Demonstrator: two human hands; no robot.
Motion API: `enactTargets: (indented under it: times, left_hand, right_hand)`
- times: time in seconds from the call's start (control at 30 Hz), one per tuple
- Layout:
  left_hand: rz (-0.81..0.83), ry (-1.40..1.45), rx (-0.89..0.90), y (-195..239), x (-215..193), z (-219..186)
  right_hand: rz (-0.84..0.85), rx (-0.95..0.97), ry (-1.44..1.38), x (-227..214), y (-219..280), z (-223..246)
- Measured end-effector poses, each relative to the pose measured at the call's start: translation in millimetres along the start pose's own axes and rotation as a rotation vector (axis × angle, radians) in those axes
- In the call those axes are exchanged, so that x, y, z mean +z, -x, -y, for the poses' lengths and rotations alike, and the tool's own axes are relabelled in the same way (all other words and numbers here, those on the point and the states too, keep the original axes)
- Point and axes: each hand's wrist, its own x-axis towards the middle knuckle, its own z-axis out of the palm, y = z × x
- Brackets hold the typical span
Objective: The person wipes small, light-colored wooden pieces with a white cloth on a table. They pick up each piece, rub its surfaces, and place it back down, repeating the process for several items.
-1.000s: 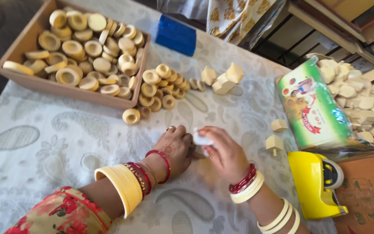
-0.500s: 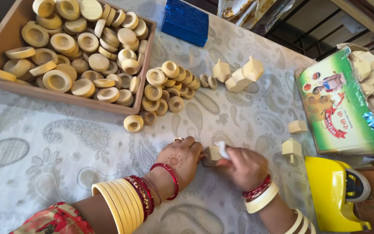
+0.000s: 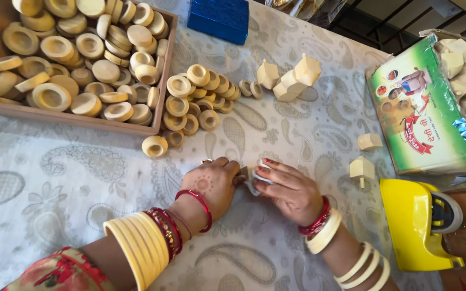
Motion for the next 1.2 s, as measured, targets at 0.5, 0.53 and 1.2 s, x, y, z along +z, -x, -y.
enactTargets:
  times: [0.5,0.53,1.2]
  left_hand:
    - [0.04,0.044,-0.049,0.8,-8.0,-2.9]
    - [0.045,0.035,-0.049,1.2,-6.7,-2.3]
    - [0.089,-0.161,-0.114,4.9,-10.2,-12.8]
  right_hand:
    - [-0.058,0.14,-0.01,16.9,0.5,8.4]
    - [-0.067,0.145,-0.014,18.0,3.1,3.7]
    - [0.014,0.109,0.014,-2.1,-24.6,34.9]
